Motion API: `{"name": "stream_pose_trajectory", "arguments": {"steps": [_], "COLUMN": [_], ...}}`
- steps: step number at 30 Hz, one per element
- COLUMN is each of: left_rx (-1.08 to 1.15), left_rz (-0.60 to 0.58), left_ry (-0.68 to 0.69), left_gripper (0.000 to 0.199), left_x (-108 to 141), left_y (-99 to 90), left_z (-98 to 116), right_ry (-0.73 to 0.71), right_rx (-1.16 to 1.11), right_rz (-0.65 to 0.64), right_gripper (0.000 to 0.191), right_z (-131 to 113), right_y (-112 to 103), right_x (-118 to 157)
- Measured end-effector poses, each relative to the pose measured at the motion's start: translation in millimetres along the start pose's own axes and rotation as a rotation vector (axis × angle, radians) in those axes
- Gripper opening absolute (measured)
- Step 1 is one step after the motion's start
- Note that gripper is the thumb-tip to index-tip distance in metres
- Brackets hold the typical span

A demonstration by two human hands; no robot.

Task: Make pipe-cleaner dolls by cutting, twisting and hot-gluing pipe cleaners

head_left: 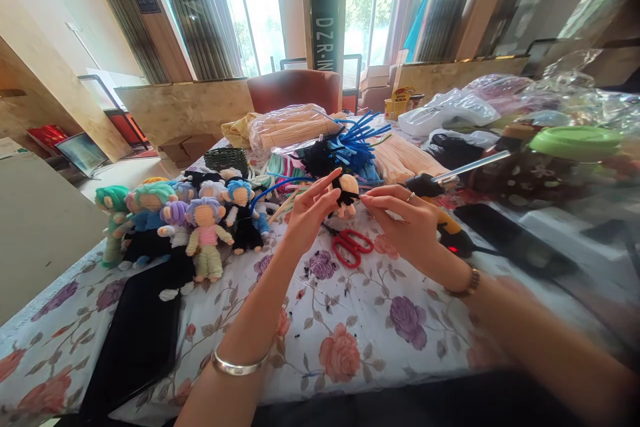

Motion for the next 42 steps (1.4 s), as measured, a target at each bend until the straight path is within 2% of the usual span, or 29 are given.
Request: {"name": "stream_pose_trajectory", "arguments": {"steps": [6, 12, 26, 35, 42], "left_rx": [-0.094, -0.181, -0.181, -0.098, 0.016], "left_rz": [0.083, 0.113, 0.116, 0.102, 0.13], "left_ry": [0.01, 0.053, 0.048, -0.034, -0.063], "left_gripper": [0.04, 0.04, 0.039, 0.042, 0.04], "left_x": [-1.1, -2.8, -1.8, -1.3, -1.8], "left_y": [2.4, 1.2, 3.4, 3.7, 4.9], "left_z": [-3.1, -5.2, -1.0, -1.6, 1.2], "right_ry": [0.039, 0.044, 0.051, 0.231, 0.552], "right_rx": [-0.02, -0.015, -0.04, -0.189, -0.334], "right_rz": [-0.01, -0.022, -0.027, 0.019, 0.109], "right_gripper": [0.015, 0.016, 0.018, 0.016, 0.009], "right_z": [0.9, -1.1, 1.1, 0.2, 3.9], "right_y": [-0.1, -0.4, -1.9, -0.3, 1.0], "right_x": [0.7, -0.2, 2.2, -1.1, -5.8]}}
Point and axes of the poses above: each hand's wrist, its own x-axis away from the middle knuckle, its own y-axis out of the palm, z = x × y, the point moved 1 cm from there along -x, towards the middle knuckle, and after that the axes turned 14 degrees about -x, right-handed, at the moved point
